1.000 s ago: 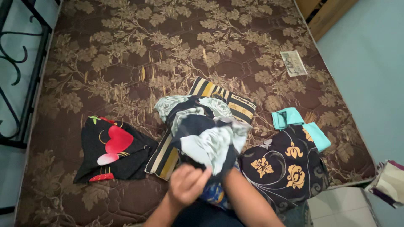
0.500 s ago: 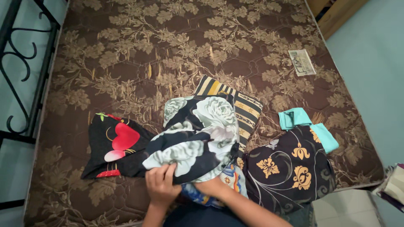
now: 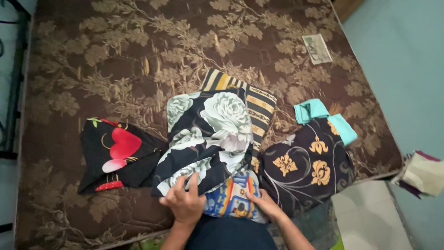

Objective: The person folds several pieces of fabric and pillowcases on a bed, placing them together as they are completed.

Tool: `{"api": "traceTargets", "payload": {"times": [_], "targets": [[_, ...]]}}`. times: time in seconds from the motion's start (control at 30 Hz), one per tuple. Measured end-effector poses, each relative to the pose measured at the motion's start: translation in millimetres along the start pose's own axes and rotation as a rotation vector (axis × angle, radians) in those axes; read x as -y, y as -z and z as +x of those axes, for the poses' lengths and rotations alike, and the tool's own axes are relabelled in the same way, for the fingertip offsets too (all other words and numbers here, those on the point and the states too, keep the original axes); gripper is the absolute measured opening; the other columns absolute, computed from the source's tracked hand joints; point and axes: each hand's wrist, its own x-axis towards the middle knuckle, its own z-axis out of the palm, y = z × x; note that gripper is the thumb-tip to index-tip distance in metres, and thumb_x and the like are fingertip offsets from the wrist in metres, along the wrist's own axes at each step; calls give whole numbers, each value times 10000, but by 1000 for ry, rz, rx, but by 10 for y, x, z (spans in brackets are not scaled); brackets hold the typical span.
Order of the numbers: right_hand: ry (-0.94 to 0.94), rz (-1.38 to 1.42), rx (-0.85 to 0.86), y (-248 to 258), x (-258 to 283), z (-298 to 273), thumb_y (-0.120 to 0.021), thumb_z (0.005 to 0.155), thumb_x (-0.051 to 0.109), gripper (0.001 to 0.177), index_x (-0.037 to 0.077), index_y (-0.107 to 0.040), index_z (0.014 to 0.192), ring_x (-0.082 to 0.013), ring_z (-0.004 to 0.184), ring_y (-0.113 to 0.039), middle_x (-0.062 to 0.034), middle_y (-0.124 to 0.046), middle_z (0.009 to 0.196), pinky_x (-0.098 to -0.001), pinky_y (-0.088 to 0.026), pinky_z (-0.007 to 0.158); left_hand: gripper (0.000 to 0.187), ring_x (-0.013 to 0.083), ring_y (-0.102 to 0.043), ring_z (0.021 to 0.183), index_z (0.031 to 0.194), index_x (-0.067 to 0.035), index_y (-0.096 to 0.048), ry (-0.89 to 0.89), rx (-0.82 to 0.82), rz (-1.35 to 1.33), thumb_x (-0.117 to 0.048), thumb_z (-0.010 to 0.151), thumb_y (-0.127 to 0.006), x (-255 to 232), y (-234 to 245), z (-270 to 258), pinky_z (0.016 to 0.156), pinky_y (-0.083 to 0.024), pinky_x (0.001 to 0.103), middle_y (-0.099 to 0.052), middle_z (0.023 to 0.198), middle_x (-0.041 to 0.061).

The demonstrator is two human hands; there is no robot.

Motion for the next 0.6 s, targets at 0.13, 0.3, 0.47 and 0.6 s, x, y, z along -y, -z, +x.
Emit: {"api": "traceTargets", "payload": {"times": [0.13,0.3,0.47,0.6], "targets": [[133,236,20,-220,2,-138,-859,752,251,756,-96,-555,1351,-263,1028,-726,-195,-747,1171,-410,-575,933,404,284,-479,1115,1161,-209,-741,-22,38,91,-186,761,-692,-151,64,157,1014,-301,501,-615,1294,88],[460,386,81,-660,512,-694,-809,728,53,707,-8,-518,1369,-216,1062,-695,-118,-724,1191,-391,-553,958,274,264,-558,985,1011,-136,-703,-85,218,-86,-159,739,-680,-81,-10,557,933,-396,480,-630,1038,44],[749,186,174,-1002,824,-1016,-773,760,27,767,24,-434,1449,-187,1183,-622,-101,-641,1303,-354,-494,1044,101,275,-619,869,964,-91,-663,-221,298,-313,-159,889,-660,-140,-185,737,725,-505,433,-622,887,68],[785,88,251,-1399,965,-1035,-723,803,11,770,42,-376,1490,-149,1243,-554,-82,-585,1340,-332,-469,1052,96,291,-650,873,954,-105,-632,-154,496,-333,-184,1006,-645,-175,-192,852,715,-545,450,-635,887,86]]}}
